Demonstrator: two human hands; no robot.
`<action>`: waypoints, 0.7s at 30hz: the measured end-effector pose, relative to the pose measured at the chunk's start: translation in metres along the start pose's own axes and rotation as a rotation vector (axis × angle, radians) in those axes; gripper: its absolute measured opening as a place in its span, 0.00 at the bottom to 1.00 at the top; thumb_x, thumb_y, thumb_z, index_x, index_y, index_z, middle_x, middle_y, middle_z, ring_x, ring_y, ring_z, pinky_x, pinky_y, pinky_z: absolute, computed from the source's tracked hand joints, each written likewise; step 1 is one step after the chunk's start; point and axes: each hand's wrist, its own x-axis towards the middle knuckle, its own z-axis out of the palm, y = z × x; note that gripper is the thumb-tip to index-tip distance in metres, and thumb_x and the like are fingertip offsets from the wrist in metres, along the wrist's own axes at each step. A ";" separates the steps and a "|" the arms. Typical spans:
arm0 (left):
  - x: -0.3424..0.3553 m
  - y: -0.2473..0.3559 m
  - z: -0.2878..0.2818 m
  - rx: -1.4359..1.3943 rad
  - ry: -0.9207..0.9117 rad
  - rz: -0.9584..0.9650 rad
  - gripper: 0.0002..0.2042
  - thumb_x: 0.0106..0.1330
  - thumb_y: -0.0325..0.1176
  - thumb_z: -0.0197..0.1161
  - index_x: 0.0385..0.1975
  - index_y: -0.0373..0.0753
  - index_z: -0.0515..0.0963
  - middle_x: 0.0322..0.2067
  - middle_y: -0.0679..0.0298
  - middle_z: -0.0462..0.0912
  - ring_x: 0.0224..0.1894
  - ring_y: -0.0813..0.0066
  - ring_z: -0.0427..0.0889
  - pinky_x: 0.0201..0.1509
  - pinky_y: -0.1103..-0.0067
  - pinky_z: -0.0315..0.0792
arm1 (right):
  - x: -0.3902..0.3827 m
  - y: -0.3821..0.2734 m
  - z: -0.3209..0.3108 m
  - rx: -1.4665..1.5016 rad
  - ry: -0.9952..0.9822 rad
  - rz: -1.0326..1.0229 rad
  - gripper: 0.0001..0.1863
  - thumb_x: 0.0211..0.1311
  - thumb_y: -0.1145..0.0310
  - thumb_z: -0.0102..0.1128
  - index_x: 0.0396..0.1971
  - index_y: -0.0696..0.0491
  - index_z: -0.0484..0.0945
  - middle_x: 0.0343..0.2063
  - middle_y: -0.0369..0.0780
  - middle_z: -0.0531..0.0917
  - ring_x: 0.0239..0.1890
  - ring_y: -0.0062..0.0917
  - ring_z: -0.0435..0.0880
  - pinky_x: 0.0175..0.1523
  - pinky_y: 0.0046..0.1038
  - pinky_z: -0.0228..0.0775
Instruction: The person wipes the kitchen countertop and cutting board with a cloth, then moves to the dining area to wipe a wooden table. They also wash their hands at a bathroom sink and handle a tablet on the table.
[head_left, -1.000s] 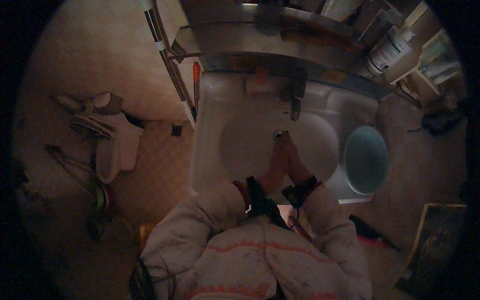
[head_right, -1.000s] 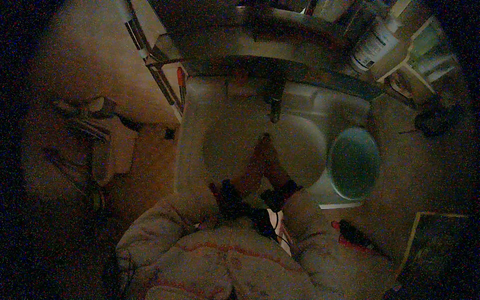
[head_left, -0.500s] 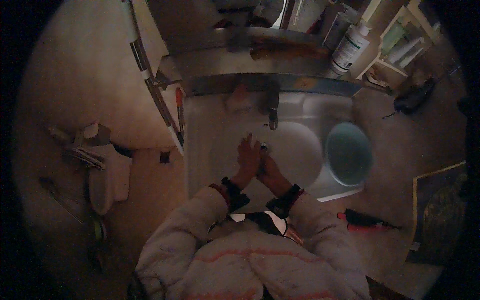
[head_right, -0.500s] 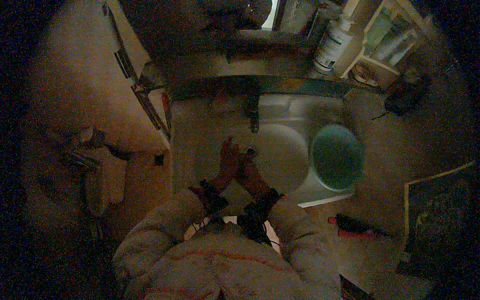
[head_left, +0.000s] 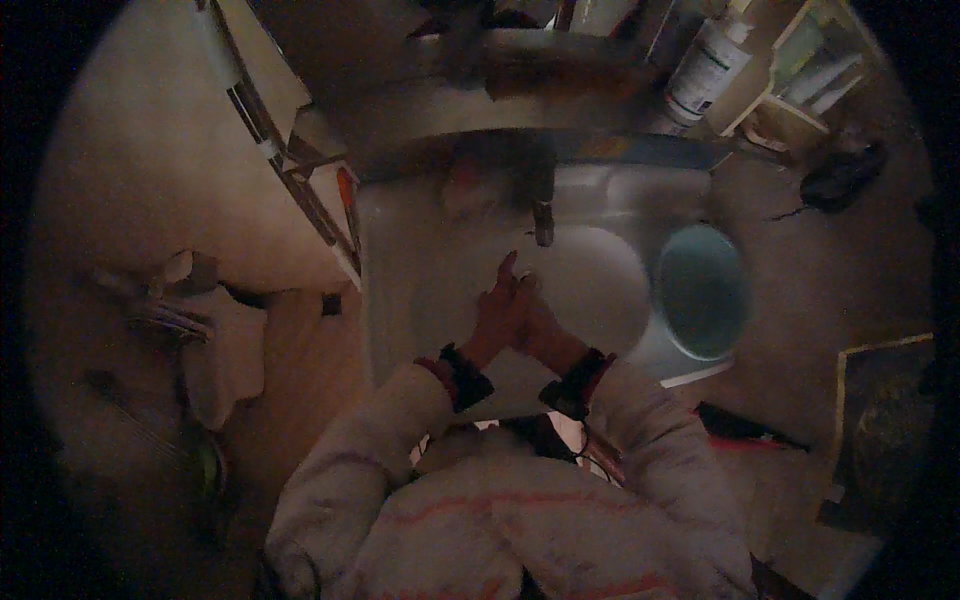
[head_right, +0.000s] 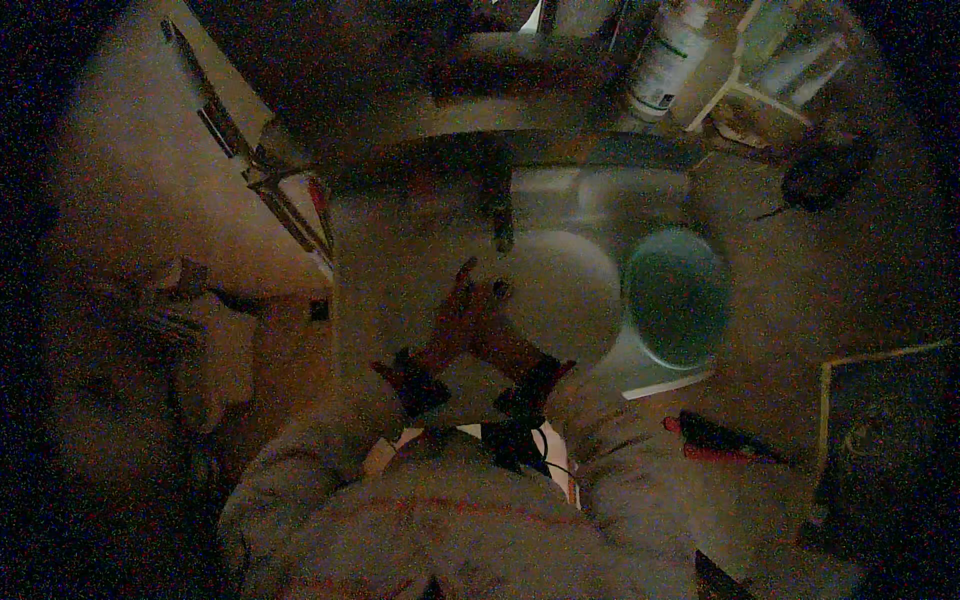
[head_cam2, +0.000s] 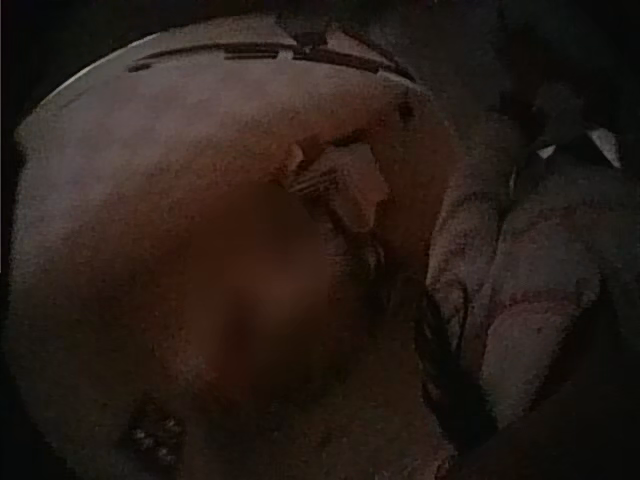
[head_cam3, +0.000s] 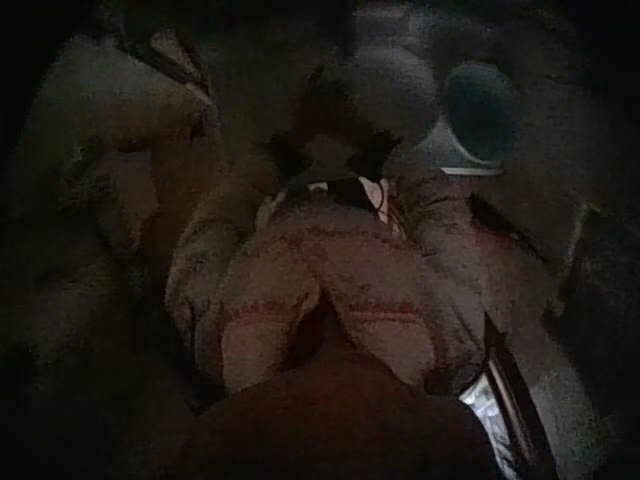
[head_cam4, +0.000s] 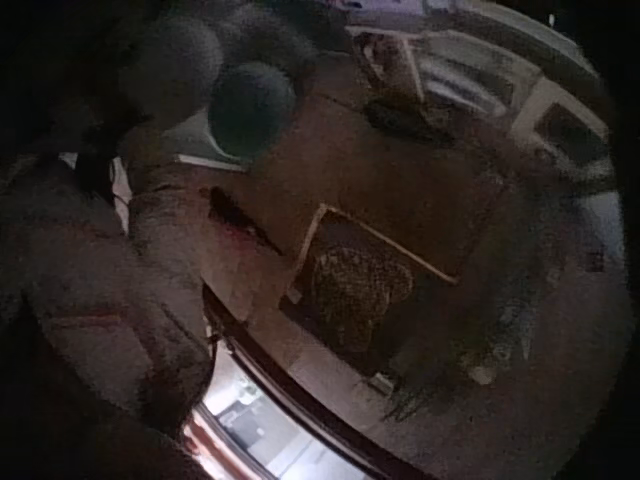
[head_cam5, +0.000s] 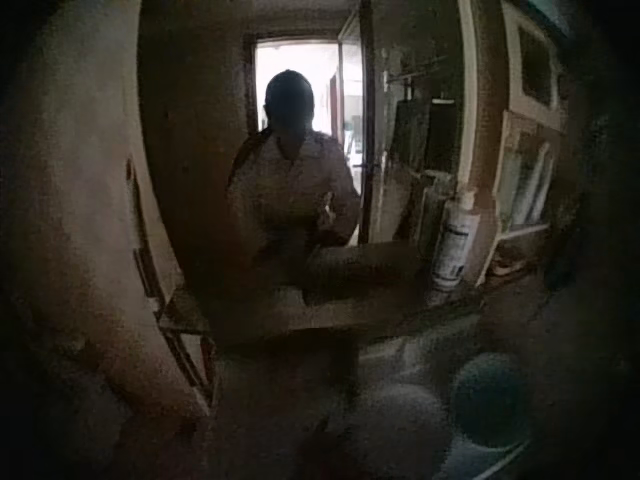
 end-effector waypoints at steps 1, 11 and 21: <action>0.001 -0.008 0.004 -0.160 0.006 0.037 0.29 0.66 0.51 0.54 0.61 0.39 0.65 0.52 0.38 0.74 0.48 0.36 0.77 0.51 0.52 0.70 | 0.001 -0.001 0.001 -0.010 0.001 -0.001 0.21 0.65 0.61 0.54 0.55 0.54 0.69 0.50 0.41 0.76 0.54 0.33 0.74 0.59 0.35 0.67; 0.029 -0.065 0.058 0.183 -0.024 0.005 0.12 0.71 0.34 0.45 0.40 0.31 0.69 0.36 0.42 0.78 0.39 0.43 0.80 0.44 0.55 0.72 | 0.004 0.004 -0.017 0.602 0.098 0.185 0.17 0.72 0.55 0.46 0.50 0.50 0.72 0.45 0.35 0.78 0.49 0.23 0.78 0.53 0.31 0.72; 0.018 -0.079 0.077 0.252 0.064 0.282 0.12 0.71 0.32 0.45 0.42 0.31 0.73 0.34 0.42 0.79 0.32 0.40 0.79 0.36 0.54 0.74 | -0.013 0.024 -0.029 0.565 0.358 0.220 0.16 0.71 0.55 0.49 0.51 0.48 0.73 0.46 0.34 0.79 0.50 0.25 0.78 0.53 0.32 0.73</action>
